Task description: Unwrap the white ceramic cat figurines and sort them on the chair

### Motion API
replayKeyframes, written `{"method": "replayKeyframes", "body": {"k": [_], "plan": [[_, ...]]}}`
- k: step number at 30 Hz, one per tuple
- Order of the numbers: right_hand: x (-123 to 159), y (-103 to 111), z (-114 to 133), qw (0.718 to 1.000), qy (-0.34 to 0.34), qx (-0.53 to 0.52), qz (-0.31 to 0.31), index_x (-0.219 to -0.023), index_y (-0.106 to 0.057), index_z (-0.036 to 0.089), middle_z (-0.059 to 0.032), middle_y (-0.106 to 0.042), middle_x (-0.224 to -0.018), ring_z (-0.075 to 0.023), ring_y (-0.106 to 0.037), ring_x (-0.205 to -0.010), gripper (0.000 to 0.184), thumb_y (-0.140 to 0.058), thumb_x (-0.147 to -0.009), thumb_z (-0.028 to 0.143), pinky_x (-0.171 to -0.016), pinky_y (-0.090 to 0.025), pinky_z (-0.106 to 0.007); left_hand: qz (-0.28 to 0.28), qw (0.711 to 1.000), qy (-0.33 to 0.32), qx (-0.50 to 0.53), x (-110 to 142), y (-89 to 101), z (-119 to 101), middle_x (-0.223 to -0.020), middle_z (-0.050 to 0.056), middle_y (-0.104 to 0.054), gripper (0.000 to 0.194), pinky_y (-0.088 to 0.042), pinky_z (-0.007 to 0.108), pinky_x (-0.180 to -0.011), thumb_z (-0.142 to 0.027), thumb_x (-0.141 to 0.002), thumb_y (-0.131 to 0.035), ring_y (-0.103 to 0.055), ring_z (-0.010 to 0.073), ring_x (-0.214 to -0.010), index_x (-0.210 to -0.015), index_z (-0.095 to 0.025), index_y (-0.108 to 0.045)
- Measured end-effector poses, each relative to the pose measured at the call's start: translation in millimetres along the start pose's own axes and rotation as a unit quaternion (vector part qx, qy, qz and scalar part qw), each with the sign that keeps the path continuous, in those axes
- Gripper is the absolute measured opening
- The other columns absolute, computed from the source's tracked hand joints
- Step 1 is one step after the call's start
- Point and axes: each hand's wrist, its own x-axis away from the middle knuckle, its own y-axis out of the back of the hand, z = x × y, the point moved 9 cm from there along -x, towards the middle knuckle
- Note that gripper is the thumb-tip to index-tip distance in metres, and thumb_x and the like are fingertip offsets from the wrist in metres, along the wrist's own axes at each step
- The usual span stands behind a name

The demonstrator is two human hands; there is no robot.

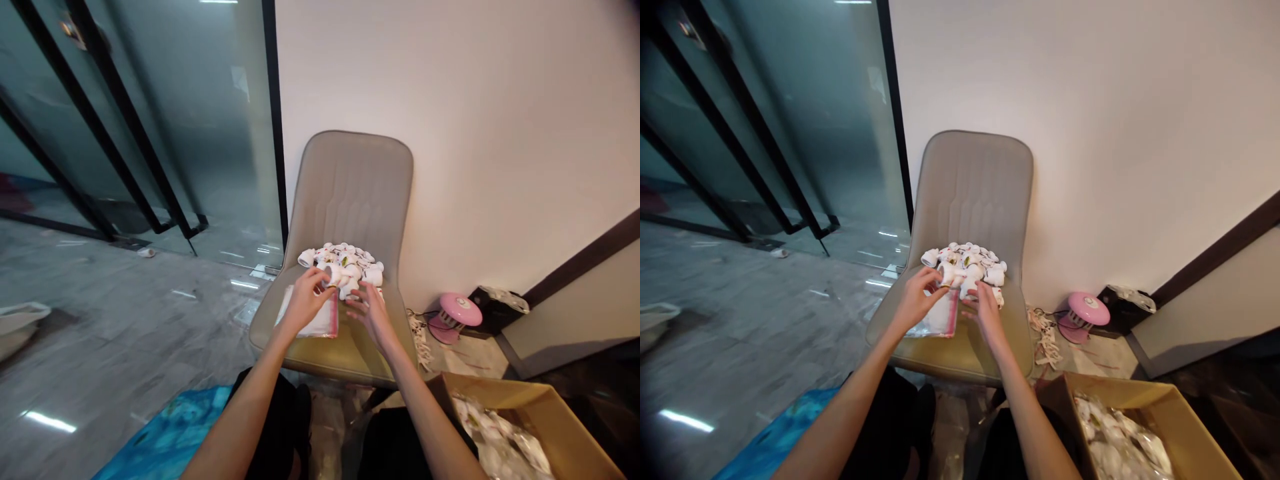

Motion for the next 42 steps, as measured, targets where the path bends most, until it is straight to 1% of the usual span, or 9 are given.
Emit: {"method": "replayKeyframes", "body": {"k": [3,9,13,17,20,25,31,36,42], "plan": [[-2,-23,-14,0.991,-0.056,-0.104,0.063,-0.107,-0.061,0.029,0.0002,-0.072,-0.094,-0.0181,-0.070,-0.075,0.041,-0.073,-0.080,0.057,-0.066,-0.059,-0.033,0.032,0.997,-0.065,0.019,6,-16.3,-30,-0.098,0.004,-0.065,0.011,-0.050,0.024,-0.074,-0.029,-0.090,-0.064,-0.061,0.0130,-0.079,-0.096,-0.020,-0.069],[-5,-30,1,0.983,-0.041,-0.169,0.065,-0.102,-0.064,0.022,-0.0015,-0.074,-0.088,-0.0162,-0.068,-0.070,0.034,-0.070,-0.083,0.050,-0.061,-0.056,-0.027,0.059,0.991,-0.122,0.011,7,-41.3,-50,-0.094,0.004,-0.067,0.012,-0.050,0.025,-0.076,-0.029,-0.091,-0.064,-0.062,0.0141,-0.080,-0.096,-0.020,-0.070],[-10,-17,11,0.985,-0.026,-0.169,0.035,-0.101,-0.066,0.021,-0.0003,-0.073,-0.085,-0.0154,-0.067,-0.065,0.031,-0.066,-0.085,0.048,-0.055,-0.052,-0.025,-0.005,0.989,-0.149,0.013,18,-31.3,-61,-0.115,0.007,-0.067,0.023,-0.050,0.026,-0.080,-0.032,-0.093,-0.061,-0.063,0.0137,-0.082,-0.112,-0.021,-0.068],[-9,24,11,0.979,0.001,-0.197,-0.053,-0.100,-0.064,0.024,0.0019,-0.073,-0.084,-0.0156,-0.068,-0.066,0.031,-0.066,-0.083,0.051,-0.057,-0.052,-0.025,-0.072,0.994,-0.071,-0.034,27,-17.7,-36,-0.099,0.003,-0.070,0.018,-0.047,0.024,-0.072,-0.029,-0.095,-0.055,-0.058,0.0104,-0.065,-0.103,-0.021,-0.069],[-3,43,9,0.974,0.018,-0.214,-0.067,-0.101,-0.065,0.024,0.0001,-0.074,-0.086,-0.0159,-0.068,-0.068,0.034,-0.062,-0.085,0.053,-0.059,-0.052,-0.026,-0.034,0.997,0.003,-0.070,25,-27.1,0,-0.082,0.000,-0.071,0.015,-0.044,0.024,-0.069,-0.026,-0.092,-0.057,-0.060,0.0122,-0.066,-0.087,-0.021,-0.070],[8,51,17,0.972,0.029,-0.225,-0.059,-0.099,-0.065,0.023,-0.0015,-0.074,-0.086,-0.0168,-0.067,-0.065,0.034,-0.059,-0.085,0.054,-0.058,-0.050,-0.028,0.020,0.994,0.067,-0.085,11,-49.4,44,-0.082,0.000,-0.074,0.014,-0.043,0.025,-0.068,-0.025,-0.088,-0.059,-0.065,0.0154,-0.071,-0.083,-0.021,-0.071],[11,66,31,0.965,0.052,-0.248,-0.072,-0.095,-0.063,0.025,0.0024,-0.072,-0.080,-0.0147,-0.063,-0.061,0.029,-0.061,-0.083,0.052,-0.058,-0.048,-0.027,0.014,0.985,0.079,-0.153,-14,-70.6,54,-0.089,0.006,-0.074,0.018,-0.043,0.028,-0.075,-0.020,-0.090,-0.052,-0.065,0.0194,-0.081,-0.092,-0.019,-0.070],[8,79,36,0.964,0.074,-0.239,-0.090,-0.090,-0.061,0.026,0.0050,-0.069,-0.073,-0.0133,-0.058,-0.056,0.026,-0.063,-0.082,0.050,-0.056,-0.047,-0.027,-0.038,0.949,0.035,-0.311,-39,-80.7,42,-0.115,0.015,-0.068,0.029,-0.039,0.042,-0.096,-0.017,-0.093,-0.044,-0.055,0.0313,-0.114,-0.109,-0.019,-0.068],[0,84,34,0.972,0.091,-0.203,-0.074,-0.091,-0.061,0.026,0.0042,-0.069,-0.074,-0.0133,-0.059,-0.056,0.032,-0.064,-0.080,0.055,-0.057,-0.049,-0.028,-0.008,0.916,0.002,-0.402,-62,-100.7,56,-0.127,0.018,-0.061,0.034,-0.026,0.054,-0.111,-0.016,-0.092,-0.043,-0.045,0.0345,-0.125,-0.113,-0.019,-0.070]]}}
